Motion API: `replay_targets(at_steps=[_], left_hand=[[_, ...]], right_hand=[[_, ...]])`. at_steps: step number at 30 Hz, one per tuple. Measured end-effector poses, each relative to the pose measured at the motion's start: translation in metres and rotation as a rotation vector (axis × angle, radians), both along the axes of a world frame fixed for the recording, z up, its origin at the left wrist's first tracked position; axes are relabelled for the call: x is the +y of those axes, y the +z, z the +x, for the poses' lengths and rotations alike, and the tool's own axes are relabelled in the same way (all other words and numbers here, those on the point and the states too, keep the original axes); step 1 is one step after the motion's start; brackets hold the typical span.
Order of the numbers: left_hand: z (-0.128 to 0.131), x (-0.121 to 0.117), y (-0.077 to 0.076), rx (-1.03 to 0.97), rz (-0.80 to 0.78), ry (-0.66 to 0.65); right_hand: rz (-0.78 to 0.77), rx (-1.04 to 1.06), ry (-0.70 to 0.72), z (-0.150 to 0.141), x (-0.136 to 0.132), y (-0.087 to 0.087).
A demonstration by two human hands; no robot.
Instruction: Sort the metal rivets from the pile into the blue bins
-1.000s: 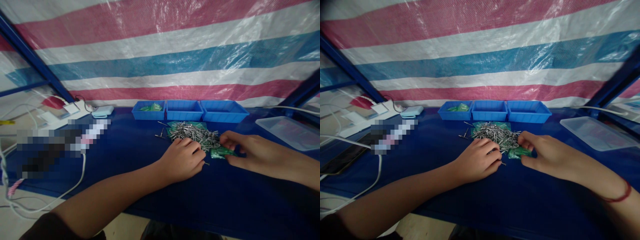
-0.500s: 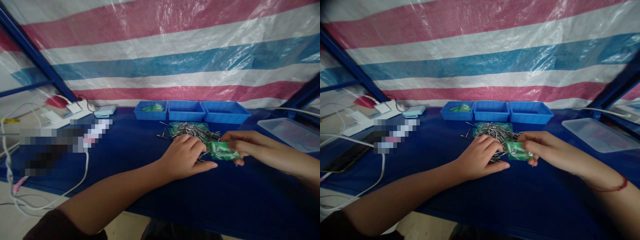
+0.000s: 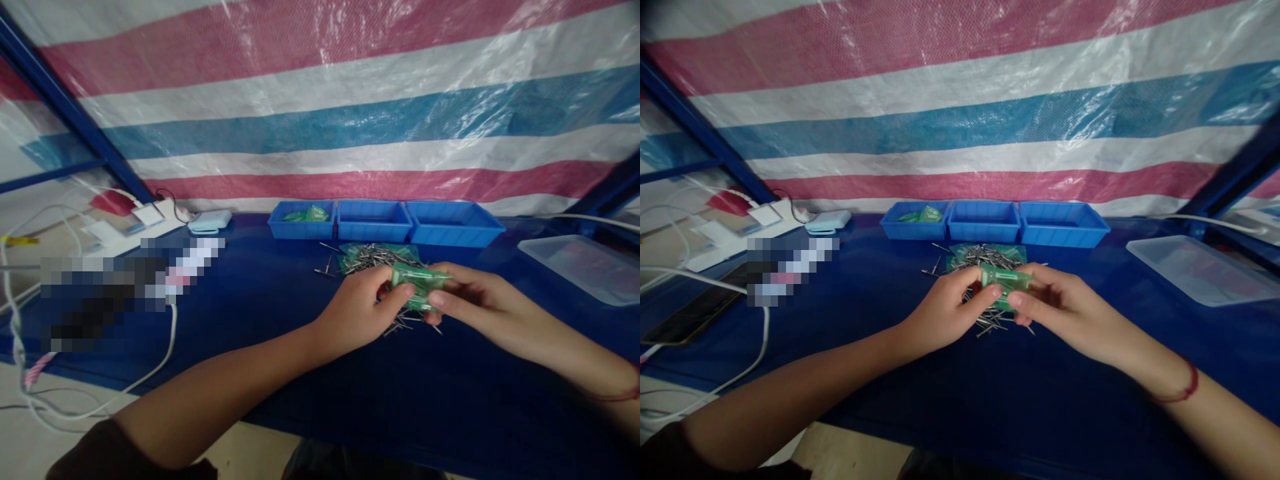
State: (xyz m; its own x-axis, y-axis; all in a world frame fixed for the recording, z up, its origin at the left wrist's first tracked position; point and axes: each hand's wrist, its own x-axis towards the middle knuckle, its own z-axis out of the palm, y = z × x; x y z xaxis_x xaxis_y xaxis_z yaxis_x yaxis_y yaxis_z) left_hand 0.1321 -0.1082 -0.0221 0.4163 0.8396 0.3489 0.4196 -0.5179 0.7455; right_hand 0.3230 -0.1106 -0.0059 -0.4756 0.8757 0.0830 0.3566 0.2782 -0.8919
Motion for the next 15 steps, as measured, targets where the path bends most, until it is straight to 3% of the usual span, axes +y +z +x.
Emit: replay_targets(at_steps=[9, 12, 15], left_hand=[[-0.002, 0.000, 0.002, -0.036, -0.001, -0.066], [-0.002, 0.000, 0.005, -0.148, -0.083, -0.090], [-0.002, -0.001, 0.008, -0.246, -0.283, -0.079]], right_hand=[[0.202, -0.081, -0.139, -0.001, -0.004, -0.011], [0.453, -0.208, -0.232, 0.004, -0.010, -0.010], [0.755, -0.252, -0.245, 0.009, -0.015, -0.008]])
